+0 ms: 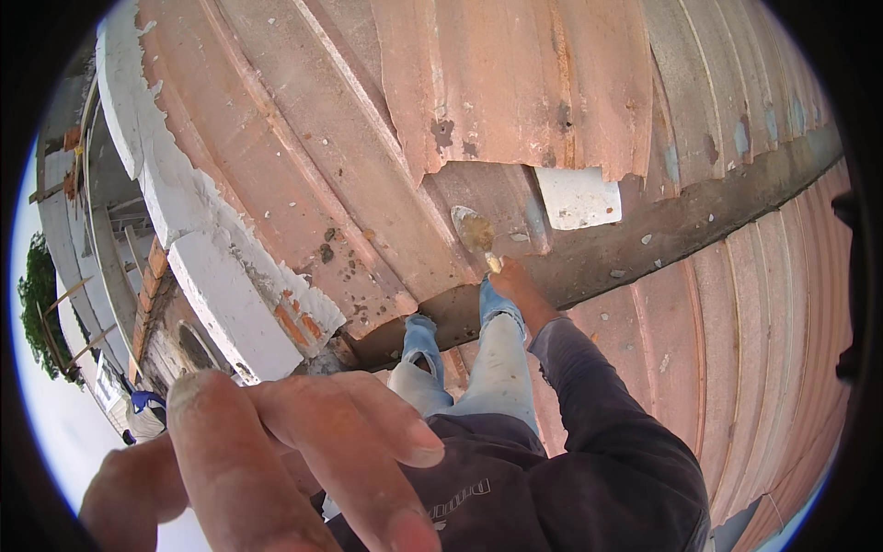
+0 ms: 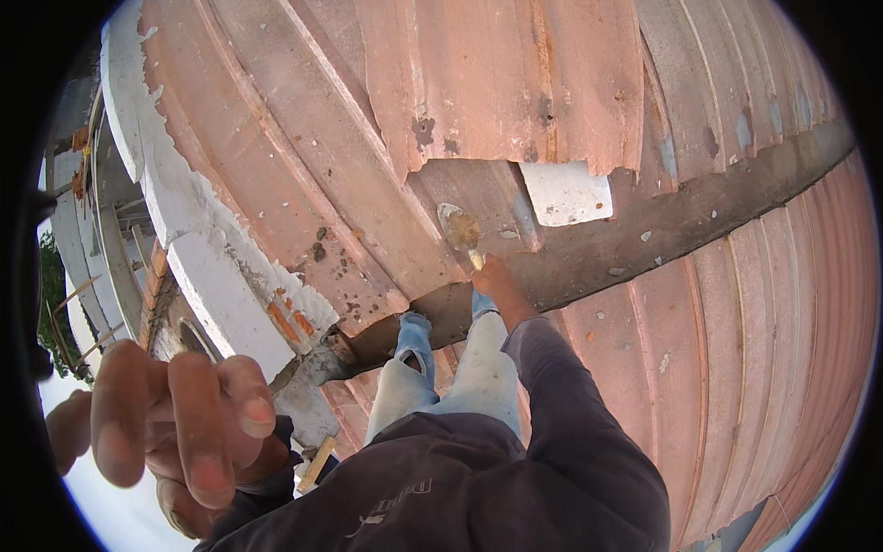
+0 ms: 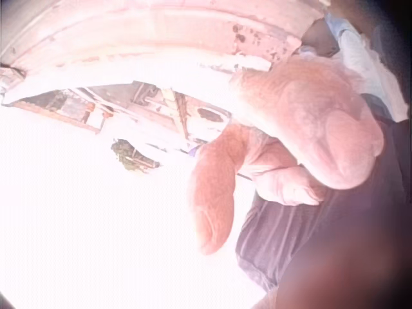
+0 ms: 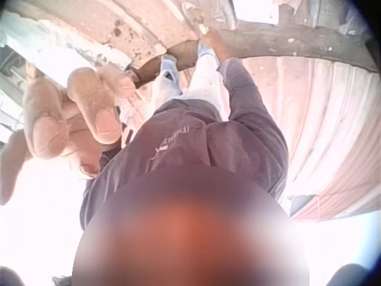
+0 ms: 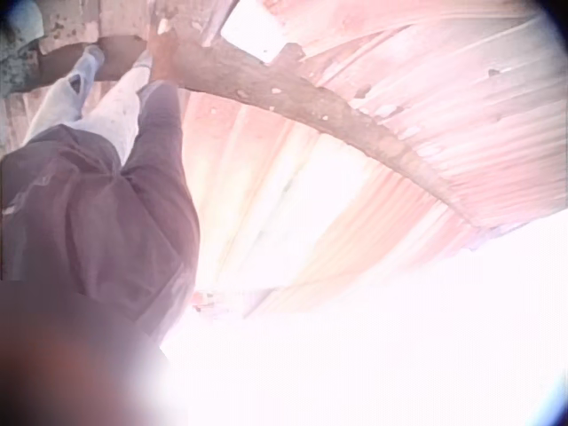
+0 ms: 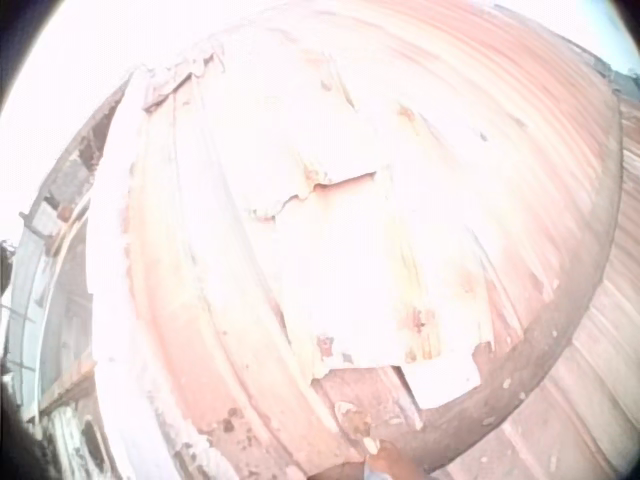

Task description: The person scoops mortar from a bucket with a trowel and applies it to a low white wall on a rooftop. They walk along the roof, place bricks into the mortar, and remove broken roof tiles.

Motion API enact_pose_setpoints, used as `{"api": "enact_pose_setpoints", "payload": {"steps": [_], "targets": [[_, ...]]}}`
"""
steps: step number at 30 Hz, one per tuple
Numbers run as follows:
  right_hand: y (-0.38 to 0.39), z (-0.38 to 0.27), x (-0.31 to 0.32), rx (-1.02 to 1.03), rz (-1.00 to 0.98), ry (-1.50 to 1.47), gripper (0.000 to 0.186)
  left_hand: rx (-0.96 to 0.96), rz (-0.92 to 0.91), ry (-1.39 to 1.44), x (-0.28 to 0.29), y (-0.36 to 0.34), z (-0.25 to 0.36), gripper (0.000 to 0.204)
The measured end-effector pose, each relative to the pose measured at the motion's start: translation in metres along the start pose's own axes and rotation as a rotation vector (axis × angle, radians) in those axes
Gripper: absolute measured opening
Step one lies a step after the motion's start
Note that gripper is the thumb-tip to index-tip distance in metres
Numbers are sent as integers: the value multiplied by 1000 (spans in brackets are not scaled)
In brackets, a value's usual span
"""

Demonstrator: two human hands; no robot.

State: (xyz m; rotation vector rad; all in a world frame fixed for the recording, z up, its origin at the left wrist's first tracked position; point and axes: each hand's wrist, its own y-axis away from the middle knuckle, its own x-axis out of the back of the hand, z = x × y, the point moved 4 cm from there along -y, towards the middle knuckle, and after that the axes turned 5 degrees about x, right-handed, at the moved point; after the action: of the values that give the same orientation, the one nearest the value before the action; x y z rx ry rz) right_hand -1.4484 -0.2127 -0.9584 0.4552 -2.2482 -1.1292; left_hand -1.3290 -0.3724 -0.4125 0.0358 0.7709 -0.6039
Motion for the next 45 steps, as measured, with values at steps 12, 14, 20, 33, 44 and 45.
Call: {"api": "enact_pose_setpoints", "payload": {"steps": [12,14,20,33,44,45], "targets": [[132,-115,21,345,-755,-559,61,1027,1373,-117,180,294,-156,42],[56,-81,58,10,-263,-1010,64,935,1476,-323,185,310,-137,32],[-123,-45,155,-121,406,-1970,66,729,1780,-846,178,389,-24,29],[57,-151,199,274,726,-1699,41,459,1996,-1154,306,556,174,43],[283,-319,112,513,1068,-1336,30,298,2034,-1070,439,660,288,45],[300,-325,104,513,1108,-1332,30,355,2008,-1049,450,664,297,43]]}}
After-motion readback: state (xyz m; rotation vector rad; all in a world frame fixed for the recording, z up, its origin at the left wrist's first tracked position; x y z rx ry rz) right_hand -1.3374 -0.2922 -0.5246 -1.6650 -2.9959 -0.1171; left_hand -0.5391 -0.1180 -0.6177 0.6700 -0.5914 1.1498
